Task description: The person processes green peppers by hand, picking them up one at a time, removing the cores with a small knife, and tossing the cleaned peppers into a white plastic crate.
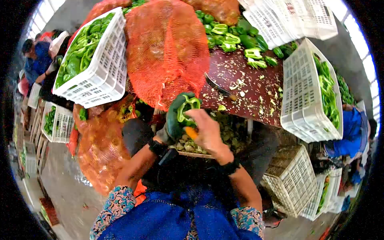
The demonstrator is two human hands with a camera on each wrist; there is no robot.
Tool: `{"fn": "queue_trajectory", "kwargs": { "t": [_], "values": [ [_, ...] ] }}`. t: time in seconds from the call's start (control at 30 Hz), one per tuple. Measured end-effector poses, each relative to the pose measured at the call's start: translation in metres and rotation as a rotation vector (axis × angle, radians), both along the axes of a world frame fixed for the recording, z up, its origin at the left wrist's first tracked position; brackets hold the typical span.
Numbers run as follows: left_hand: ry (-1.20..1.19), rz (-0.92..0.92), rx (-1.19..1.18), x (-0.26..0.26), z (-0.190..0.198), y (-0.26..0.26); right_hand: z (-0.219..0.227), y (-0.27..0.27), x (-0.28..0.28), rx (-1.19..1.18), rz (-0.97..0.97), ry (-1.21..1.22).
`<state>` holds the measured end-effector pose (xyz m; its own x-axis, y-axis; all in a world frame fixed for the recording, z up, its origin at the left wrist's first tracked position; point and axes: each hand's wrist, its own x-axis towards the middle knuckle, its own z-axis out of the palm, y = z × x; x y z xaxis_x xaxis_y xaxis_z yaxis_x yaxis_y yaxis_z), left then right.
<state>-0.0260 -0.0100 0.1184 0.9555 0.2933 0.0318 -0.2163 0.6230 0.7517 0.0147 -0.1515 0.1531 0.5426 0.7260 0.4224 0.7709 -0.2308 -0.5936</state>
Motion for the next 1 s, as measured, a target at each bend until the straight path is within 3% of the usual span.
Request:
{"fn": "queue_trajectory", "kwargs": {
  "t": [0.07,0.1,0.13,0.17,0.2,0.23,0.27,0.3,0.37,0.43,0.53,0.57,0.67,0.7,0.73,0.8,0.83,0.93,1.0],
  "values": [
    [0.030,0.009,-0.001,0.015,-0.062,0.001,-0.009,-0.007,-0.006,-0.175,-0.068,-0.023],
    [-0.029,-0.031,-0.325,0.033,-0.091,0.002,-0.012,-0.012,-0.001,-0.129,-0.024,0.021],
    [0.051,-0.153,-0.478,0.016,-0.048,0.003,-0.030,-0.009,0.008,0.125,0.063,-0.056],
    [-0.036,-0.298,-0.422,0.019,-0.066,0.012,-0.024,-0.015,0.008,0.137,0.069,0.453],
    [0.112,-0.157,-0.360,0.017,-0.041,-0.002,-0.018,-0.023,0.009,0.149,0.080,0.960],
    [0.272,-0.027,-0.295,0.015,-0.014,-0.016,-0.035,-0.031,0.017,0.584,0.251,1.553],
    [0.380,0.122,-0.286,0.033,-0.048,-0.012,-0.043,-0.032,0.019,0.868,0.310,1.765],
    [0.428,0.126,-0.243,0.037,-0.080,-0.004,-0.047,-0.035,0.021,0.915,0.268,1.725],
    [0.484,0.183,-0.113,0.036,-0.066,-0.009,-0.046,-0.046,0.024,0.984,0.233,1.772],
    [0.497,0.296,0.073,0.024,0.011,-0.028,-0.046,-0.058,0.028,1.033,0.262,1.953],
    [-0.175,0.769,1.422,0.034,0.011,-0.042,-0.053,-0.058,0.035,1.149,0.440,1.956],
    [-0.289,0.661,1.513,0.035,0.012,-0.045,-0.050,-0.058,0.037,1.111,0.392,1.940],
    [-0.625,0.307,1.749,0.033,0.017,-0.056,-0.012,-0.059,0.038,1.025,-0.414,1.784],
    [-0.469,0.267,1.714,0.037,0.012,-0.051,-0.032,-0.077,0.047,1.356,0.310,1.953],
    [-0.318,0.269,1.816,0.039,0.002,-0.044,-0.025,-0.085,0.052,1.406,0.435,1.981],
    [0.003,0.257,1.992,0.032,-0.020,-0.037,-0.031,-0.104,0.059,1.475,0.353,1.976],
    [0.041,0.238,1.855,0.030,-0.013,-0.039,-0.030,-0.107,0.060,1.512,0.303,1.971],
    [-0.104,0.297,1.790,0.031,0.005,-0.052,-0.044,-0.112,0.064,1.543,0.449,1.986],
    [-0.296,0.285,1.855,0.031,0.015,-0.059,-0.052,-0.110,0.061,1.529,0.418,2.022]
  ]
}}
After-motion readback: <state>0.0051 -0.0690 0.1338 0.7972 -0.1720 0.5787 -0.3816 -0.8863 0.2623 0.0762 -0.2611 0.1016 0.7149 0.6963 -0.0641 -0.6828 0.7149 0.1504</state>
